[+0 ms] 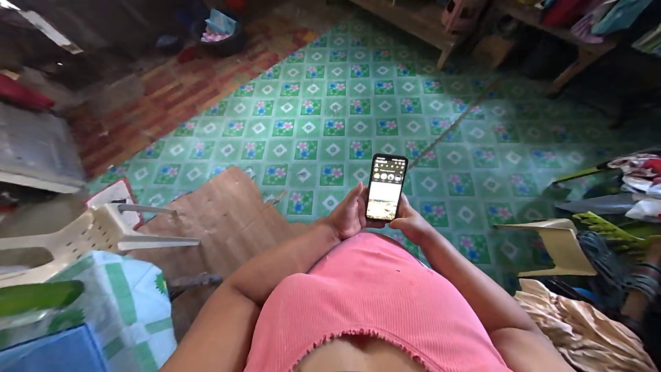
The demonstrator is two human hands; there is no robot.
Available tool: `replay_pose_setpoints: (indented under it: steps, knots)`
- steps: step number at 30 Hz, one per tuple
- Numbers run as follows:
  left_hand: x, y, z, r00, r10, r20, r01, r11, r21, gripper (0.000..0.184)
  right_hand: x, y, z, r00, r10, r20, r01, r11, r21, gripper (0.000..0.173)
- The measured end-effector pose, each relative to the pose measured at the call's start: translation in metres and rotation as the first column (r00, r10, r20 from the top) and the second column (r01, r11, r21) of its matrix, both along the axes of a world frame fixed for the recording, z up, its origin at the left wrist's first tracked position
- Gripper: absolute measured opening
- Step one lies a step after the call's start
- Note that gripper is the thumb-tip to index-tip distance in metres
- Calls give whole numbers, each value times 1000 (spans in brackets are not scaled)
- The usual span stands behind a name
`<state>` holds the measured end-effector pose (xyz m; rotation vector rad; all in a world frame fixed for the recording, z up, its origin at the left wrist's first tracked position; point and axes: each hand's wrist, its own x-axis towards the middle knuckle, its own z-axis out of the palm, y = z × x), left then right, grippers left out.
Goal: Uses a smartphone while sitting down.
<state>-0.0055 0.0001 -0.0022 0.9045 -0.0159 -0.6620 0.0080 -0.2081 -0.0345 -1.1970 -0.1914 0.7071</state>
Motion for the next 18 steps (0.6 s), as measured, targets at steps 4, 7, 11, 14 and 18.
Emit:
replay_pose_setpoints:
  steps: [4,7,11,14,18]
  knots:
    - [-2,1,0,1000,13,-21,-13,1000,-11,73,-1,2,-4,1000,2,-15,-1,998,62,102]
    - [-3,2,-1,1000,15,-16,-16,1000,-8,72,-2,3,-3,1000,-2,-24,4,997,81,103]
    - [-4,3,-1,999,29,-32,-29,1000,-4,70,-4,5,-1,1000,-8,-19,9,998,59,102]
    - [-5,4,-1,999,20,-29,-20,1000,-9,70,-6,6,2,1000,-6,-18,6,999,41,100]
    - [-5,6,-2,999,19,-40,-20,1000,-23,69,-7,8,2,1000,-7,-13,8,999,53,98]
